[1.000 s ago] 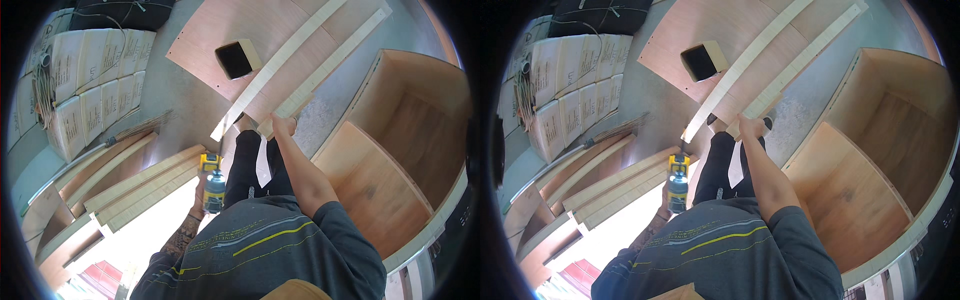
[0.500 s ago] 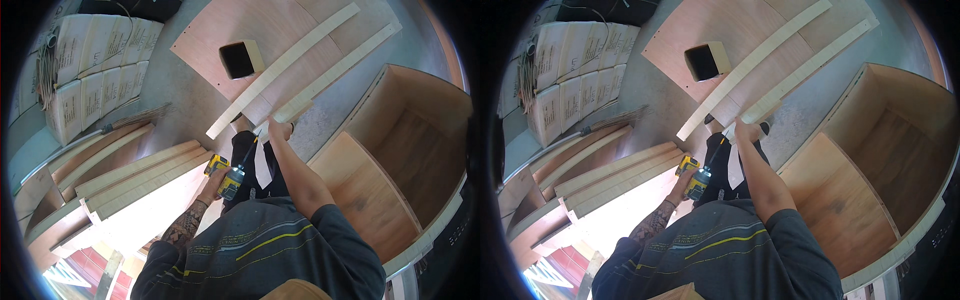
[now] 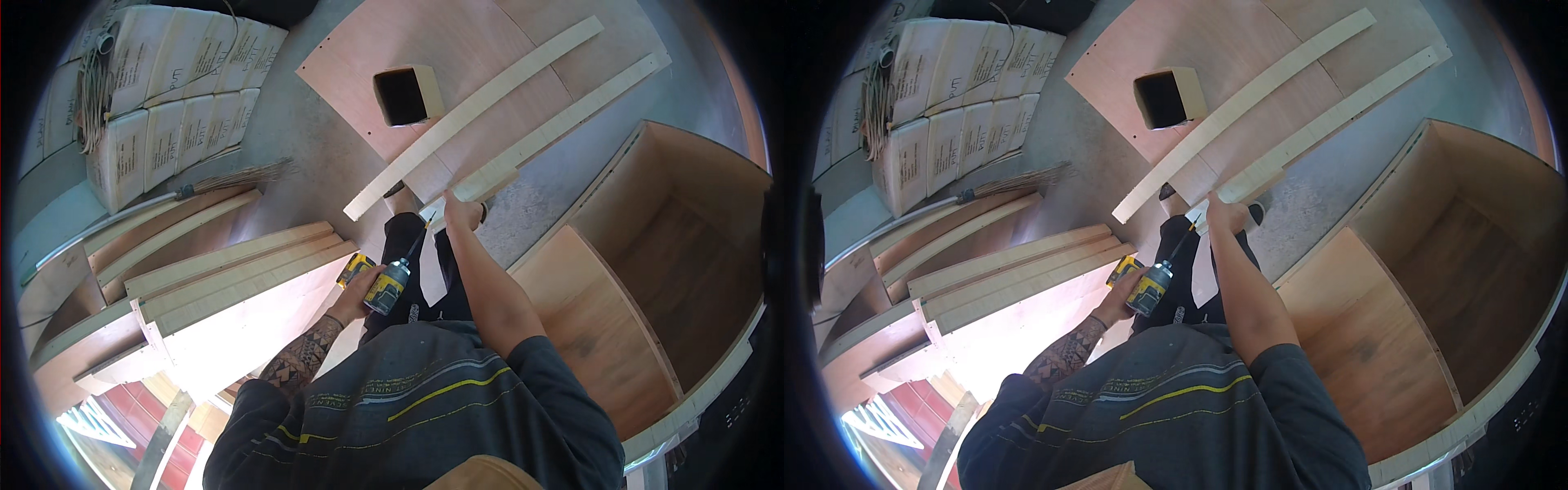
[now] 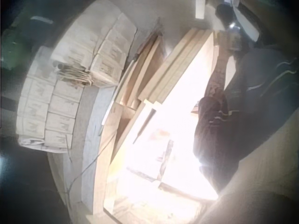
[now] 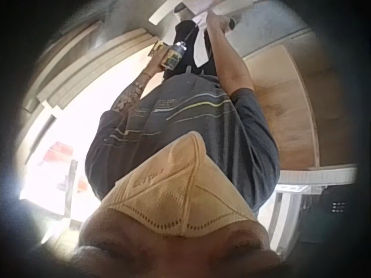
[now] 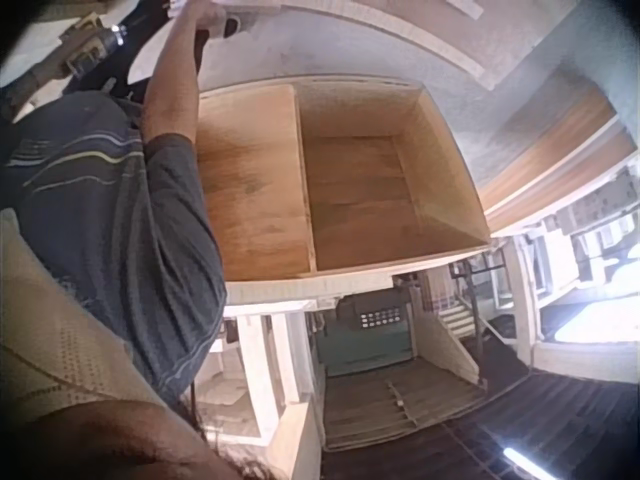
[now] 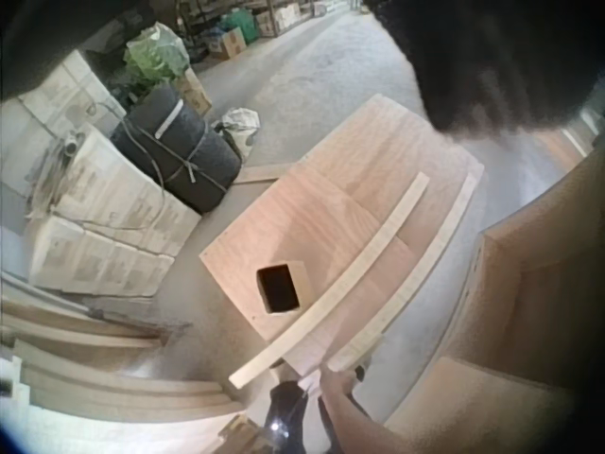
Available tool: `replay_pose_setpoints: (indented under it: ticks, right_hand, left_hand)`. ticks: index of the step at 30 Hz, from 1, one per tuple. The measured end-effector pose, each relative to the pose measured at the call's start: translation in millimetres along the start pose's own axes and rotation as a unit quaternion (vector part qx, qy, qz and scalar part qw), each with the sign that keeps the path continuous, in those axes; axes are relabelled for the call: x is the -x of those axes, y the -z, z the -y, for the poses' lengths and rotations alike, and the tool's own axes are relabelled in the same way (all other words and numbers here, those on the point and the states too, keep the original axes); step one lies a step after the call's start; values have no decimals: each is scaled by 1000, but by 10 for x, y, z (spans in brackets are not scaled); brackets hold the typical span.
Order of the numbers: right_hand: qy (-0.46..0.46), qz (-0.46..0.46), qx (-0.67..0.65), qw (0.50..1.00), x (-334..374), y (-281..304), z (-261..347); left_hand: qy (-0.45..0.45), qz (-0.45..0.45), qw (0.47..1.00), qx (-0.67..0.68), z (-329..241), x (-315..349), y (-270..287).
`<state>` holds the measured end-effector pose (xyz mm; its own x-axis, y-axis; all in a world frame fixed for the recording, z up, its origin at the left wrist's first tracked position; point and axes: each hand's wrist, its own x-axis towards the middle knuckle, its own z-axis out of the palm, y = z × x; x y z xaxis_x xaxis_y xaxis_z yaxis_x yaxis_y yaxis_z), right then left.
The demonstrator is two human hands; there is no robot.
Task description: Using a power drill to assemble wooden furniture panels in a workshop.
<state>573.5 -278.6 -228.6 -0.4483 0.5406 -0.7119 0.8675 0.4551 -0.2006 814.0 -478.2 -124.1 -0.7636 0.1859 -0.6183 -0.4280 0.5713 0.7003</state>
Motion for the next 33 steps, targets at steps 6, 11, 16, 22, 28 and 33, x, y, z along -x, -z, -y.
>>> replay_pose_setpoints:
  ticks: [6, 11, 16, 22, 28, 33]
  right_hand:
    - [-11, 4, 15, 1000, -162, -126, -122]
    - [-19, 37, -5, 999, -213, -145, -160]
    - [-21, 34, -9, 999, -167, -109, -129]
    - [-22, 39, 1, 999, -148, -73, -98]
    - [-26, 41, 13, 999, -145, -90, -93]
    - [-32, 47, 3, 998, -194, -155, -143]
  left_hand:
    - [-6, -2, 1000, 12, -109, -48, 40]
    - [-3, -5, 1000, 8, -203, -64, 87]
    - [4, -9, 1000, -1, -401, -81, 198]
    - [16, -17, 1000, 16, -748, -180, 340]
    - [71, -36, 997, -10, -1158, -329, 456]
    - [150, -35, 986, -62, -1527, -485, 511]
